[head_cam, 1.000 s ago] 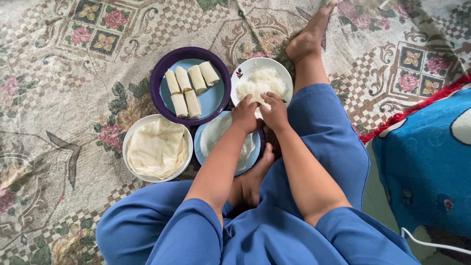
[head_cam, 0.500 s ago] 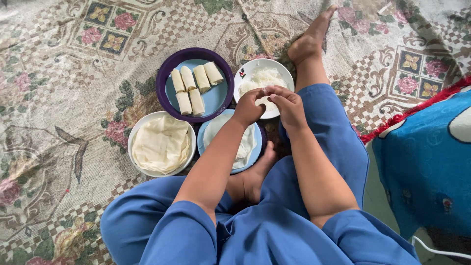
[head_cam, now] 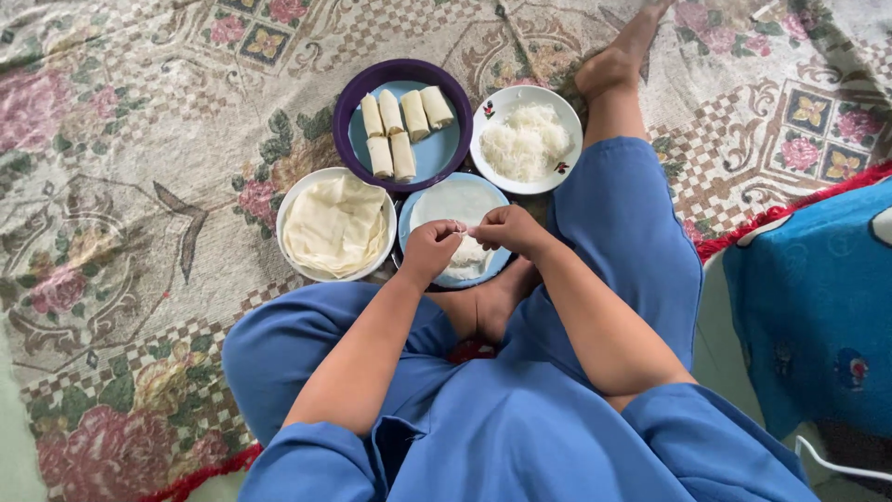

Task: Assembling and rolling spring rolls with rice filling while sitting on the floor.

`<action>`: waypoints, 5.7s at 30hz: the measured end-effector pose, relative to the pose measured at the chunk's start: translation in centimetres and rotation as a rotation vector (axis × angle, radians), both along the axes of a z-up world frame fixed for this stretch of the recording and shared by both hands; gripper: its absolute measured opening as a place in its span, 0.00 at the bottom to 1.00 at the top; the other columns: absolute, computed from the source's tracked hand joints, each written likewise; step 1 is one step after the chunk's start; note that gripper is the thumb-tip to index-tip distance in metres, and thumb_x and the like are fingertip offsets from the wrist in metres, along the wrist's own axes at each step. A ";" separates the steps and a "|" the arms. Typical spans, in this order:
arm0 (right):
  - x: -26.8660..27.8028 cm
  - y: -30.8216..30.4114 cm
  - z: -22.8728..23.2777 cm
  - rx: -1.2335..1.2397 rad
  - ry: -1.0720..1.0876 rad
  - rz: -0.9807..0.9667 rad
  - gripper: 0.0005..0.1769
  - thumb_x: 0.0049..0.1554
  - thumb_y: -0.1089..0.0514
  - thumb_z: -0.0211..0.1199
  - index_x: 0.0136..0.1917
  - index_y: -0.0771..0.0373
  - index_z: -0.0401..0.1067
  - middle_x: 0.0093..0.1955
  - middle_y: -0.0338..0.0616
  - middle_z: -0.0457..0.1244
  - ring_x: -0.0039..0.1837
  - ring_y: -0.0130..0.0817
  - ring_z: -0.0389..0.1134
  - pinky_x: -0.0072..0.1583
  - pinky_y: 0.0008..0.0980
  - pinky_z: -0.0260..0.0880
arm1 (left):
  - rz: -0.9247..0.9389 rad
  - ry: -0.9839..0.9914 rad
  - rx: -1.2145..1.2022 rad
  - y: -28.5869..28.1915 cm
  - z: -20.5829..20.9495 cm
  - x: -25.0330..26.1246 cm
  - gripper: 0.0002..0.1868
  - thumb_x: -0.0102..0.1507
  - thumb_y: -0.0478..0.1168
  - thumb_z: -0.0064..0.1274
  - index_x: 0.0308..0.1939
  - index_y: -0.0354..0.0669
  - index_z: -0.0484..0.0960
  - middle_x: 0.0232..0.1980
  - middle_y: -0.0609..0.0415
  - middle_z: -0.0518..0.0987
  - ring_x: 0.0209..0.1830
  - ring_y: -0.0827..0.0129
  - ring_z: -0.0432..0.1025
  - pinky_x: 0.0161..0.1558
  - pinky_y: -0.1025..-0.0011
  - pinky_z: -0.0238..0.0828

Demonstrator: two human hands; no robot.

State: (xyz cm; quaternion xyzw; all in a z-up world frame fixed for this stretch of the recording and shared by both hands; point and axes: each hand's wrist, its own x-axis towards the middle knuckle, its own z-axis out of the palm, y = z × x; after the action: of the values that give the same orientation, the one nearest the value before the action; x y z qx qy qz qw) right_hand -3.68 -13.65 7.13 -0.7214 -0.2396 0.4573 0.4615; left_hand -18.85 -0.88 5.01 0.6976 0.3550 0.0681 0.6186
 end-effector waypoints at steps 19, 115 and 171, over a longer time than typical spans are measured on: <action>-1.9 0.3 -9.4 -0.071 -0.541 0.155 0.10 0.51 0.58 0.68 0.48 0.54 0.80 0.40 0.43 0.72 0.46 0.45 0.74 0.50 0.43 0.72 | -0.363 0.106 0.710 0.2 -7.3 -1.8 0.11 0.64 0.44 0.48 0.34 0.50 0.85 0.39 0.50 0.84 0.45 0.48 0.78 0.46 0.54 0.77; -1.0 0.8 -10.2 -0.309 -0.960 0.488 0.19 0.58 0.50 0.60 0.62 0.48 0.77 0.53 0.43 0.69 0.57 0.50 0.72 0.56 0.51 0.73 | -0.439 0.431 0.869 1.4 -6.8 -1.5 0.14 0.64 0.48 0.48 0.50 0.72 0.85 0.49 0.65 0.82 0.58 0.62 0.74 0.65 0.52 0.55; 12.2 0.6 -8.1 0.261 -0.391 -0.683 0.12 0.57 0.58 0.67 0.54 0.59 0.83 0.55 0.51 0.70 0.60 0.41 0.70 0.63 0.43 0.68 | -0.493 0.306 0.705 0.5 -11.1 20.6 0.27 0.60 0.59 0.52 0.63 0.63 0.80 0.66 0.67 0.76 0.71 0.60 0.65 0.64 0.49 0.65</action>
State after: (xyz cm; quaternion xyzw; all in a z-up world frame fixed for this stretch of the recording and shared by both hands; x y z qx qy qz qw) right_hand 8.49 -13.02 -1.01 -0.7682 -0.1257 0.0978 0.6201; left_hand 1.70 -0.34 -6.09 0.9313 0.2209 -0.0681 0.2816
